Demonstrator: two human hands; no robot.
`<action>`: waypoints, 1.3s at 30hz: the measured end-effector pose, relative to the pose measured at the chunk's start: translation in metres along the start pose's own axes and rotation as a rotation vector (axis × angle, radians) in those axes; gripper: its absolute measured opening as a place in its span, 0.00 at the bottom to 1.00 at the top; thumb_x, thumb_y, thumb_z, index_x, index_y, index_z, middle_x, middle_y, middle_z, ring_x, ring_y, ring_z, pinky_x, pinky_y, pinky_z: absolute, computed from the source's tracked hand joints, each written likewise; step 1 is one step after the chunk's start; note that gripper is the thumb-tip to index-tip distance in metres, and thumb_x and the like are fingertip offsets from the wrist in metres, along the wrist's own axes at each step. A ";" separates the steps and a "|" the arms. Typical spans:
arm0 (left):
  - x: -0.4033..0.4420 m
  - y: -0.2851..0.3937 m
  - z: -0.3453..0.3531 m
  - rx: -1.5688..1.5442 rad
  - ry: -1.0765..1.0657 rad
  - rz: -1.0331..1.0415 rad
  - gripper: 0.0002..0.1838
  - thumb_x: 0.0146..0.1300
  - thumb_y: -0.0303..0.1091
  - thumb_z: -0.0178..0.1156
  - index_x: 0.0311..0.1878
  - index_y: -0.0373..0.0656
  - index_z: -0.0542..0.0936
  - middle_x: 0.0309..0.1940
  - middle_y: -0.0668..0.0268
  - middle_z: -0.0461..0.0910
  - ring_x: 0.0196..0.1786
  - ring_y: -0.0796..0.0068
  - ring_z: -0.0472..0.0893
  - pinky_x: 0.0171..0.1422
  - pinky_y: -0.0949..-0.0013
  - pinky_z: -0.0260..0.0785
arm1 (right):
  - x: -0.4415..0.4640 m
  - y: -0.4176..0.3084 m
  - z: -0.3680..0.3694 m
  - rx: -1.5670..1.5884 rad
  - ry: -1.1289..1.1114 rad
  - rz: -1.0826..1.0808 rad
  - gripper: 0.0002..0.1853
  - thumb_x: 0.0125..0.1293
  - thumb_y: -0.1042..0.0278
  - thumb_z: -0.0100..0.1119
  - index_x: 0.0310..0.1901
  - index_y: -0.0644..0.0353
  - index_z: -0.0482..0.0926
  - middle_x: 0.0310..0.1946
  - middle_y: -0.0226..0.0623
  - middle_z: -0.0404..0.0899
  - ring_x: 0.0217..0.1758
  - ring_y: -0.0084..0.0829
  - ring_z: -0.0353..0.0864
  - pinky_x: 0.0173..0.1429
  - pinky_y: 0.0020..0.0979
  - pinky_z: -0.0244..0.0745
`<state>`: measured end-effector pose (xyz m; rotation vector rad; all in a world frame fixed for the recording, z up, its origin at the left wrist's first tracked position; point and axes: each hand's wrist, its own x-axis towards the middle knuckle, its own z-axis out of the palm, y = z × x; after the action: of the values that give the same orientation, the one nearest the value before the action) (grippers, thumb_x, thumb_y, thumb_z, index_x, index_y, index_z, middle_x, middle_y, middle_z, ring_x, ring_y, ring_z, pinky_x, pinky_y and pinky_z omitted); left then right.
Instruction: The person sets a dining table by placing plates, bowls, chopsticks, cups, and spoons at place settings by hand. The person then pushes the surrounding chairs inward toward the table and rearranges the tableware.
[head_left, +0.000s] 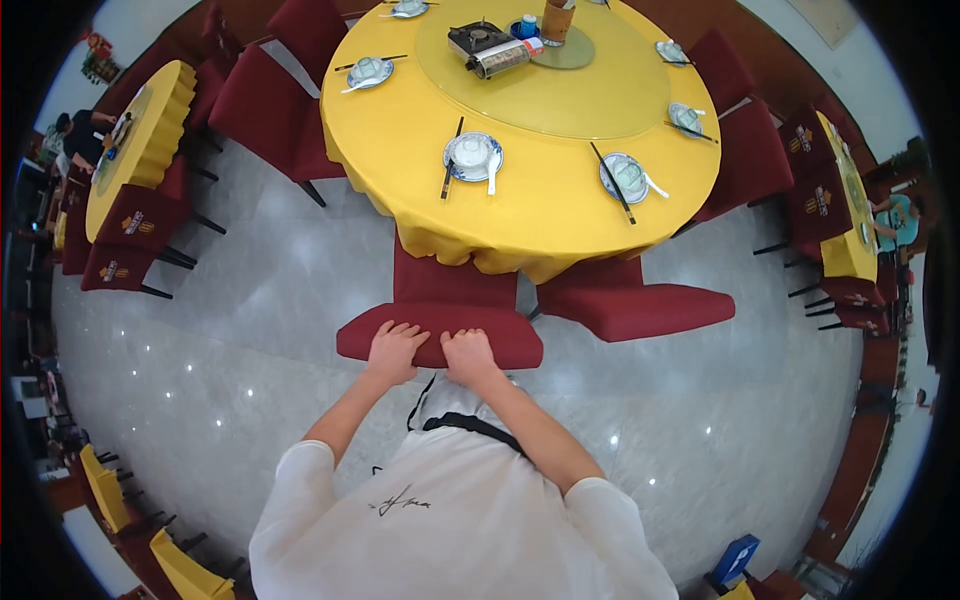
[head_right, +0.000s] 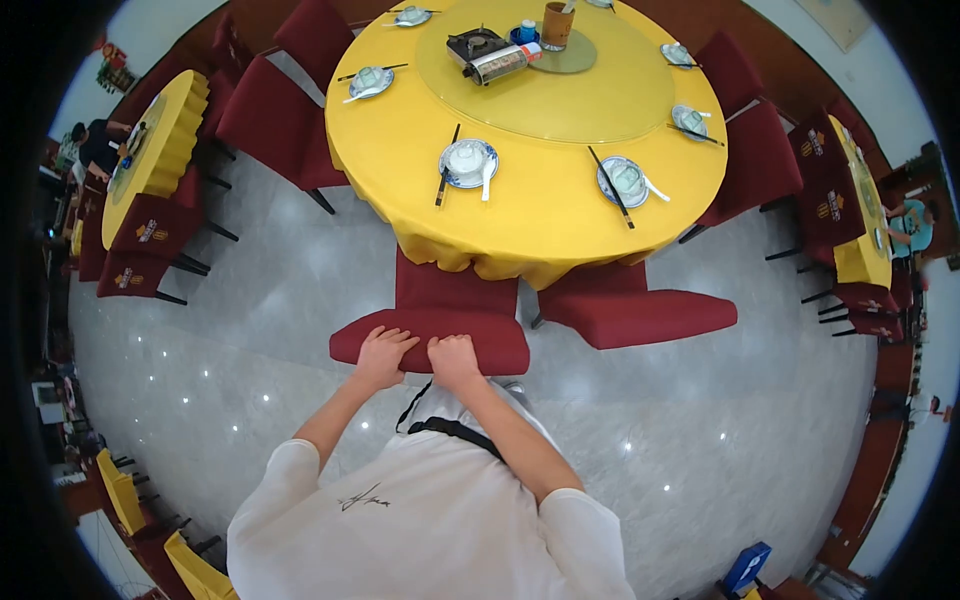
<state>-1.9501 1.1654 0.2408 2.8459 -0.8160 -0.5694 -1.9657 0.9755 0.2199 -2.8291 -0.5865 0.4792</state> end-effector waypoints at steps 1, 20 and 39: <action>0.000 0.000 0.000 0.001 0.003 -0.002 0.36 0.43 0.31 0.70 0.63 0.52 0.80 0.63 0.62 0.80 0.69 0.63 0.75 0.78 0.52 0.58 | 0.000 -0.002 0.000 0.002 0.011 0.003 0.19 0.44 0.66 0.71 0.41 0.58 0.81 0.34 0.45 0.86 0.40 0.42 0.87 0.47 0.40 0.79; -0.023 -0.010 0.017 0.010 0.028 0.063 0.34 0.45 0.32 0.69 0.62 0.50 0.81 0.61 0.60 0.81 0.65 0.62 0.79 0.74 0.52 0.65 | -0.016 -0.030 0.007 0.006 -0.044 0.050 0.13 0.49 0.65 0.69 0.39 0.53 0.85 0.34 0.38 0.88 0.42 0.39 0.89 0.47 0.43 0.79; -0.048 -0.014 0.011 -0.026 0.080 0.108 0.42 0.44 0.40 0.75 0.67 0.48 0.75 0.64 0.60 0.78 0.68 0.62 0.75 0.75 0.56 0.63 | -0.052 -0.055 0.020 0.047 0.172 0.106 0.39 0.46 0.59 0.74 0.63 0.59 0.75 0.52 0.46 0.79 0.60 0.44 0.76 0.71 0.46 0.63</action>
<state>-1.9850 1.2021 0.2430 2.7604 -0.9346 -0.4454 -2.0371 1.0061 0.2299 -2.8287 -0.3880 0.2590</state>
